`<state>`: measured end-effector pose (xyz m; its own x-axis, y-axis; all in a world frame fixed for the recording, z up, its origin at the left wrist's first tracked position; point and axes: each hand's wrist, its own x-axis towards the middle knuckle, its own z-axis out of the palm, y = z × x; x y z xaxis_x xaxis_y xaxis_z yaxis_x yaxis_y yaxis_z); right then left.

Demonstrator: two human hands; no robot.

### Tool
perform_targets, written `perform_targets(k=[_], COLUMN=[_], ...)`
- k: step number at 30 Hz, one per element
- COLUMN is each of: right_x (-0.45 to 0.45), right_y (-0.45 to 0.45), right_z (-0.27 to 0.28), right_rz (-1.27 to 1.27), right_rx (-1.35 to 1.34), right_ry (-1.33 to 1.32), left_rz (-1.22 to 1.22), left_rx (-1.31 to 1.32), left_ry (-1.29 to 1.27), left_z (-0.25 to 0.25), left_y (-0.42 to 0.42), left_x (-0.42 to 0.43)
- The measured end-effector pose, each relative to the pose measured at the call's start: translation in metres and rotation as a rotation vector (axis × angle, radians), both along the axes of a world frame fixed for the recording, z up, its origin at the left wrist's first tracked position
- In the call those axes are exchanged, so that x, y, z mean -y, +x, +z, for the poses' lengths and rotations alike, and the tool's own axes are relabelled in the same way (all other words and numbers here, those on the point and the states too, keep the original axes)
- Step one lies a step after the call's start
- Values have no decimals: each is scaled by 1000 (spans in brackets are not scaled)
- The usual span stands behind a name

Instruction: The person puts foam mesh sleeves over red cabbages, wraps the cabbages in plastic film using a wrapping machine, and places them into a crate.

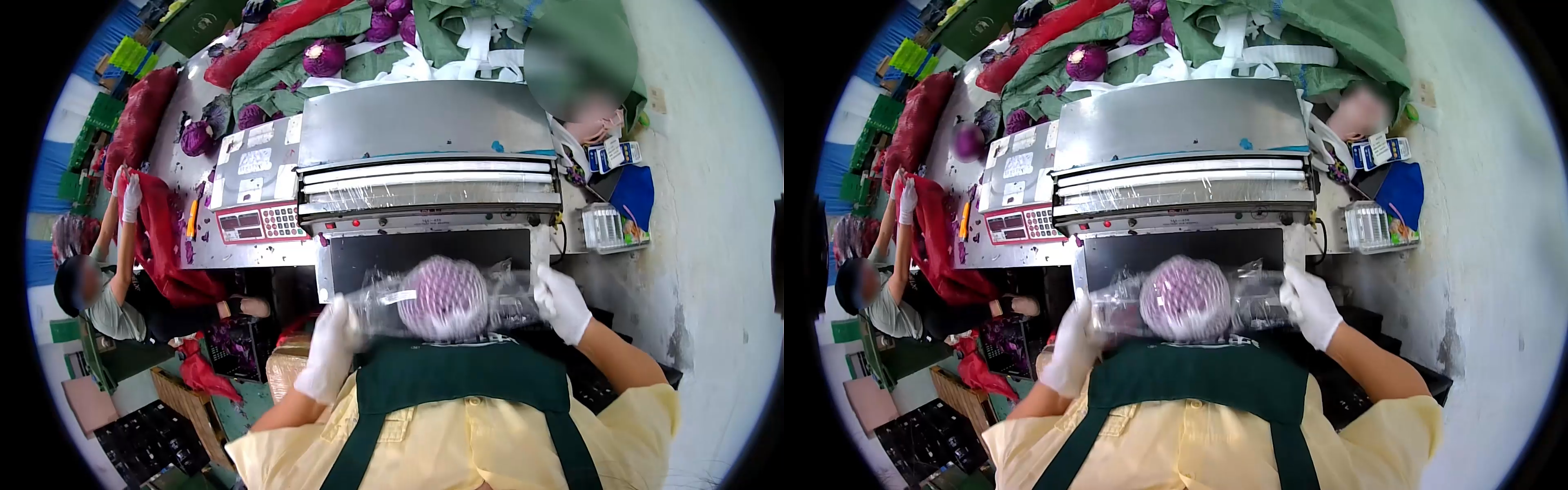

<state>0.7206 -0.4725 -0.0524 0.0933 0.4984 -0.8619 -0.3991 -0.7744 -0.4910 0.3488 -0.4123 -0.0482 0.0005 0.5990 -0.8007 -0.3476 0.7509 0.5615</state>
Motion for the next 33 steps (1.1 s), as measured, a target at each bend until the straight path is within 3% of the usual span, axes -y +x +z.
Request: perform_targets(k=[1, 2, 3, 5, 8, 10, 11, 12, 15, 17, 19, 20, 22, 24, 25, 28, 29, 30, 32, 33], right_x=[17, 31, 36, 44, 13, 2, -4, -12, -22, -74, -90, -110, -123, -110, -113, -112, -114, -116, -113, -103], right_y=[5, 7, 0, -15, -86, -116, -122, -125, -133, -175, -197, -210, -232, -261, -267, -272, -270, -269, -253, -235], right_z=[-35, -63, -62, -140, -212, -254, -237, -221, -156, -33, -17, 17, 27, 62, 56, 61, 62, 39, 10, 11], right_rz=[136, 273, 282, 502, 1290, 1607, 1575, 1572, 1143, 1022, 884, 927, 985, 757, 773, 532, 462, 341, 141, 41], right_rx=[48, 94, 114, 166, 531, 813, 1101, 1093, 914, 1507, 1572, 1039, 365, -746, -938, -986, -960, -811, -199, -125], right_ry=[-35, -68, -128, -31, 476, 966, 1208, 1195, 913, 1143, 1378, 1535, 1410, 725, 708, 377, 492, 504, 708, 681], left_rz=[23, -156, -111, -538, -921, -936, -916, -901, -873, -870, -865, -857, -830, -796, -762, -584, -590, -668, -971, -920], left_rx=[20, -83, -29, 506, 276, 312, 344, 374, 439, 468, 489, 500, 519, 524, 510, 389, 373, 376, 478, 588], left_ry=[-174, -207, -202, -162, 136, 206, 217, 227, 229, 252, 270, 273, 283, 296, 313, 380, 431, 532, 1112, 809], left_z=[-11, -56, -47, -195, -183, -181, -176, -171, -158, -148, -134, -124, -99, -68, -55, -9, 5, 18, 47, 41], left_y=[-7, -34, -25, -67, 16, 30, 29, 26, 7, 0, -10, -18, -38, -57, -64, -74, -71, -68, -67, -62], left_x=[13, 31, 33, 42, 23, 18, 13, 8, 2, 3, 0, -3, -15, -31, -39, -86, -96, -100, -94, -99])
